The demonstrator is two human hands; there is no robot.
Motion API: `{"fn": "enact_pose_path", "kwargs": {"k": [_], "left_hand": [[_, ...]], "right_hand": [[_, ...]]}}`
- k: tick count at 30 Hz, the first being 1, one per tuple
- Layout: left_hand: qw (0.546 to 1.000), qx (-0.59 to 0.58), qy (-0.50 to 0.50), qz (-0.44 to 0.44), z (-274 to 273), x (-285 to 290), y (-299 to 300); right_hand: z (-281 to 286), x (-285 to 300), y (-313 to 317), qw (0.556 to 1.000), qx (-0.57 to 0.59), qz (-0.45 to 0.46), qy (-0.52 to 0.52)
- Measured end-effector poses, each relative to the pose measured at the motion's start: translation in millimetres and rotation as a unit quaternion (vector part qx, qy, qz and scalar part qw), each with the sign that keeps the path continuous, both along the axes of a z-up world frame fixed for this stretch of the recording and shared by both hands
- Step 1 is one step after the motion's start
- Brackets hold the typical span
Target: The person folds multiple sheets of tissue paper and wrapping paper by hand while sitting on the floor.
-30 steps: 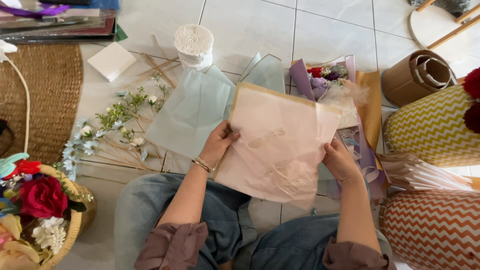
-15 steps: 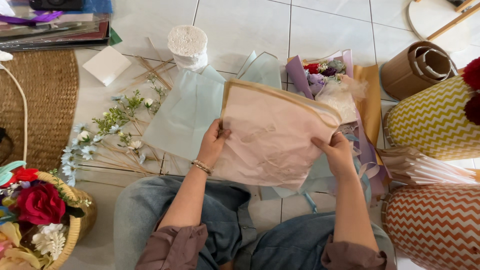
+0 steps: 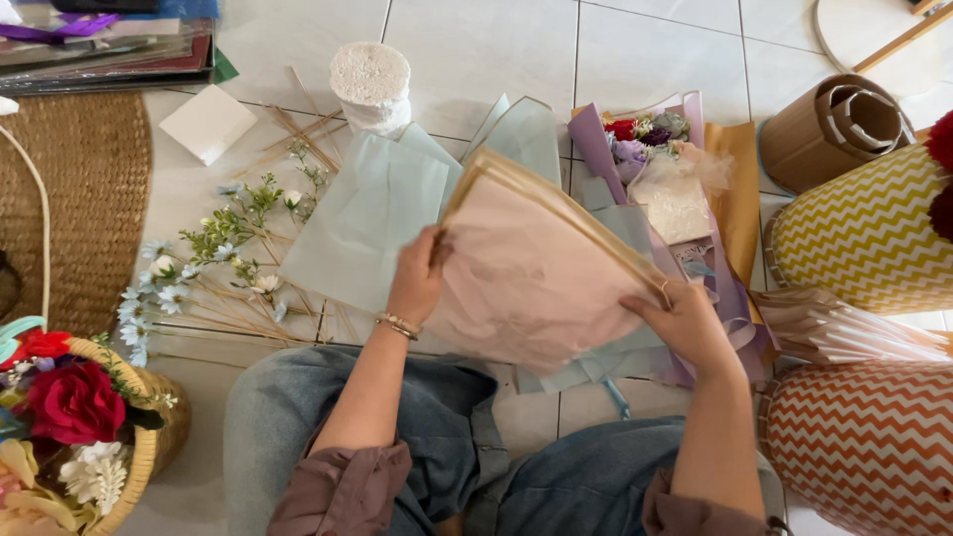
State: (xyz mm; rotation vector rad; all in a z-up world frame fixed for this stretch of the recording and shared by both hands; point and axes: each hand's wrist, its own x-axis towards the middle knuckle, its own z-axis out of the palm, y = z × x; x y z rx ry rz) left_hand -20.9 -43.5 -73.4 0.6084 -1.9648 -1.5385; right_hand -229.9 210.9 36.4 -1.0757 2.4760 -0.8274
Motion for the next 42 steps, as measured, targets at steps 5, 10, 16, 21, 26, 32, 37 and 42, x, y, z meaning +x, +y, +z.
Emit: {"fn": "enact_pose_path", "kwargs": {"k": [5, 10, 16, 21, 26, 32, 37, 42], "left_hand": [[0.920, -0.233, -0.040, 0.312, 5, 13, -10], [0.946, -0.081, 0.034, 0.313, -11, -5, 18], [0.959, 0.120, 0.015, 0.257, -27, -16, 29], [0.981, 0.133, 0.002, 0.142, -22, -22, 34], [0.983, 0.067, -0.010, 0.172, -43, -21, 17], [0.954, 0.042, -0.136, 0.263, -50, -15, 17], [0.935, 0.120, -0.292, 0.162, -66, -4, 5], [0.879, 0.129, -0.454, -0.067, -53, 8, 7]], "right_hand": [[-67, -29, 1, 0.972, -0.106, -0.206, -0.033], [-95, -15, -25, 0.935, -0.214, -0.245, -0.144], [-58, 8, -52, 0.792, -0.404, -0.294, -0.352], [-94, 3, -44, 0.758, -0.406, -0.294, -0.417], [-121, -3, -45, 0.748, -0.359, -0.299, -0.471], [-127, 1, -41, 0.797, -0.282, -0.306, -0.438], [-105, 5, -39, 0.826, -0.165, -0.284, -0.458], [-89, 1, -28, 0.877, 0.014, -0.259, -0.404]]}}
